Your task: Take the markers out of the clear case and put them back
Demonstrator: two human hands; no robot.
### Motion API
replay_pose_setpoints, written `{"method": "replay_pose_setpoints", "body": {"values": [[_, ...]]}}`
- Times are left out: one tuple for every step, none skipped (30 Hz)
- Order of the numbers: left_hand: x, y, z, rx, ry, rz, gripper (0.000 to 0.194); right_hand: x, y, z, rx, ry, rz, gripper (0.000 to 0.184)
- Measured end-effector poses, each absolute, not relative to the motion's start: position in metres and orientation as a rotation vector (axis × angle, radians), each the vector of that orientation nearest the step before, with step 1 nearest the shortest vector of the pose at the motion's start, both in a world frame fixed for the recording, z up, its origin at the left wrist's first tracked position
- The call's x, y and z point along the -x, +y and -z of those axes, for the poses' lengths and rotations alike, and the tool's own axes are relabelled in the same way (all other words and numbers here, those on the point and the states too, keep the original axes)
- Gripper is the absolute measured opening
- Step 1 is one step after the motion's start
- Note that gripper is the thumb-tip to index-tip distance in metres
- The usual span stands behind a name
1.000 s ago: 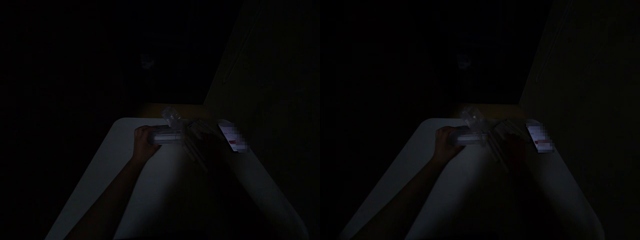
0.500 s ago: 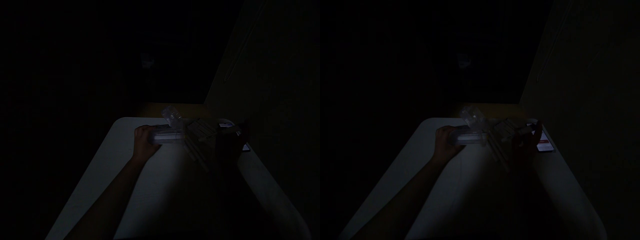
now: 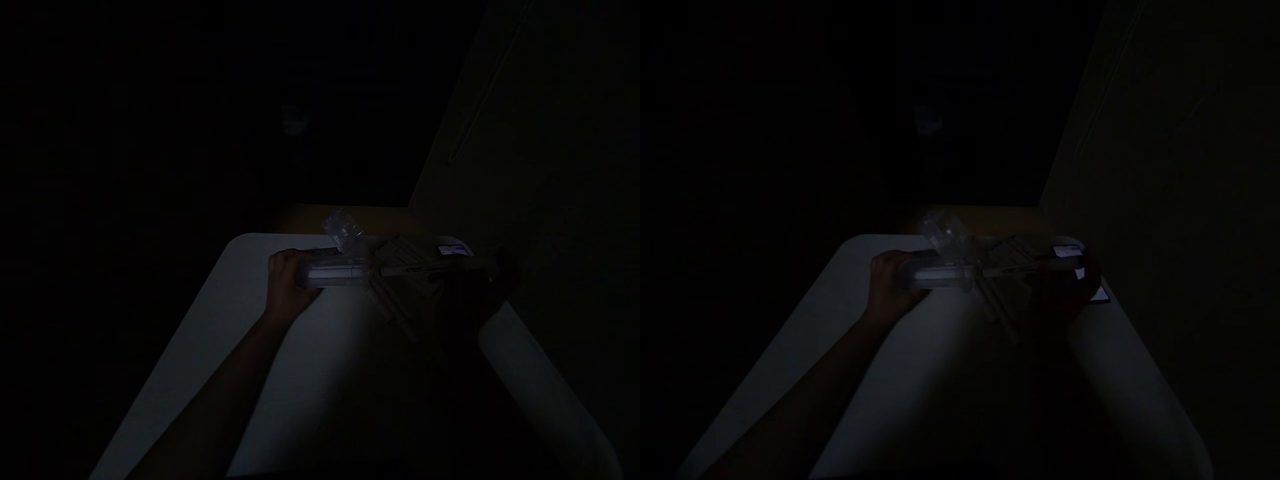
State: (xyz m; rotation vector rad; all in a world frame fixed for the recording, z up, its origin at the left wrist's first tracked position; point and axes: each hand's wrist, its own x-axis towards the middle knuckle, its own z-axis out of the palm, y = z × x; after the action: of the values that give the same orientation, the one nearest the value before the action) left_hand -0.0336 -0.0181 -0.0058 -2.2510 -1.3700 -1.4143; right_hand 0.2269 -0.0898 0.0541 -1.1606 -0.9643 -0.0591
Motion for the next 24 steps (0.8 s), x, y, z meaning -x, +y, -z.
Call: {"method": "replay_pose_setpoints", "body": {"values": [[0.033,-0.018,0.006,2.245,-1.387,1.413,0.052,-0.226,-0.089,-0.053,1.162,-0.969,0.065,0.06],[0.033,-0.018,0.006,2.242,-1.402,1.413,0.052,-0.226,-0.089,-0.053,1.163,-0.975,0.066,0.059],[0.033,-0.018,0.005,2.246,-1.414,1.412,0.051,-0.225,-0.089,-0.053,1.165,-0.987,0.065,0.059],[0.033,-0.018,0.005,2.255,-1.42,1.41,0.051,-0.224,-0.089,-0.054,1.17,-0.999,0.067,0.058],[0.033,-0.019,0.005,2.263,-1.425,1.405,0.05,-0.223,-0.09,-0.055,1.173,-1.014,0.074,0.056],[0.033,-0.019,0.004,2.268,-1.426,1.4,0.05,-0.222,-0.09,-0.056,1.171,-1.023,0.089,0.054],[0.033,-0.019,0.004,2.27,-1.422,1.396,0.05,-0.22,-0.091,-0.057,1.163,-1.027,0.102,0.053],[0.033,-0.019,0.003,2.271,-1.416,1.392,0.05,-0.219,-0.091,-0.058,1.152,-1.026,0.11,0.051],[0.033,-0.019,0.003,2.27,-1.406,1.392,0.051,-0.218,-0.092,-0.058,1.141,-1.023,0.109,0.05],[0.033,-0.019,0.003,2.269,-1.398,1.396,0.051,-0.217,-0.092,-0.058,1.137,-1.017,0.096,0.05],[0.033,-0.019,0.003,2.267,-1.391,1.401,0.051,-0.216,-0.092,-0.058,1.14,-1.016,0.071,0.051],[0.033,-0.019,0.002,2.266,-1.381,1.405,0.051,-0.216,-0.092,-0.058,1.148,-1.017,0.044,0.052],[0.033,-0.019,0.002,2.263,-1.373,1.408,0.051,-0.215,-0.092,-0.057,1.153,-1.021,0.028,0.052],[0.033,-0.02,0.002,2.259,-1.362,1.413,0.052,-0.215,-0.092,-0.057,1.157,-1.027,0.021,0.053],[0.033,-0.02,0.002,2.255,-1.349,1.415,0.052,-0.215,-0.092,-0.056,1.16,-1.032,0.025,0.053],[0.033,-0.02,0.002,2.251,-1.339,1.415,0.053,-0.215,-0.092,-0.056,1.163,-1.034,0.041,0.053],[0.032,-0.019,0.002,2.251,-1.336,1.414,0.053,-0.214,-0.092,-0.056,1.166,-1.034,0.062,0.052],[0.032,-0.019,0.002,2.253,-1.342,1.412,0.053,-0.214,-0.092,-0.056,1.172,-1.037,0.08,0.05],[0.032,-0.02,0.002,2.253,-1.358,1.411,0.052,-0.214,-0.092,-0.057,1.181,-1.044,0.091,0.049],[0.032,-0.02,0.002,2.256,-1.375,1.408,0.051,-0.214,-0.093,-0.056,1.19,-1.05,0.099,0.049],[0.032,-0.02,0.002,2.259,-1.388,1.407,0.05,-0.214,-0.093,-0.056,1.196,-1.056,0.103,0.048],[0.032,-0.02,0.001,2.26,-1.39,1.409,0.05,-0.215,-0.093,-0.055,1.2,-1.061,0.1,0.049],[0.032,-0.02,0.001,2.259,-1.385,1.412,0.05,-0.215,-0.092,-0.054,1.2,-1.062,0.091,0.049],[0.032,-0.02,0.001,2.253,-1.372,1.417,0.051,-0.215,-0.092,-0.053,1.194,-1.054,0.076,0.049]]}}
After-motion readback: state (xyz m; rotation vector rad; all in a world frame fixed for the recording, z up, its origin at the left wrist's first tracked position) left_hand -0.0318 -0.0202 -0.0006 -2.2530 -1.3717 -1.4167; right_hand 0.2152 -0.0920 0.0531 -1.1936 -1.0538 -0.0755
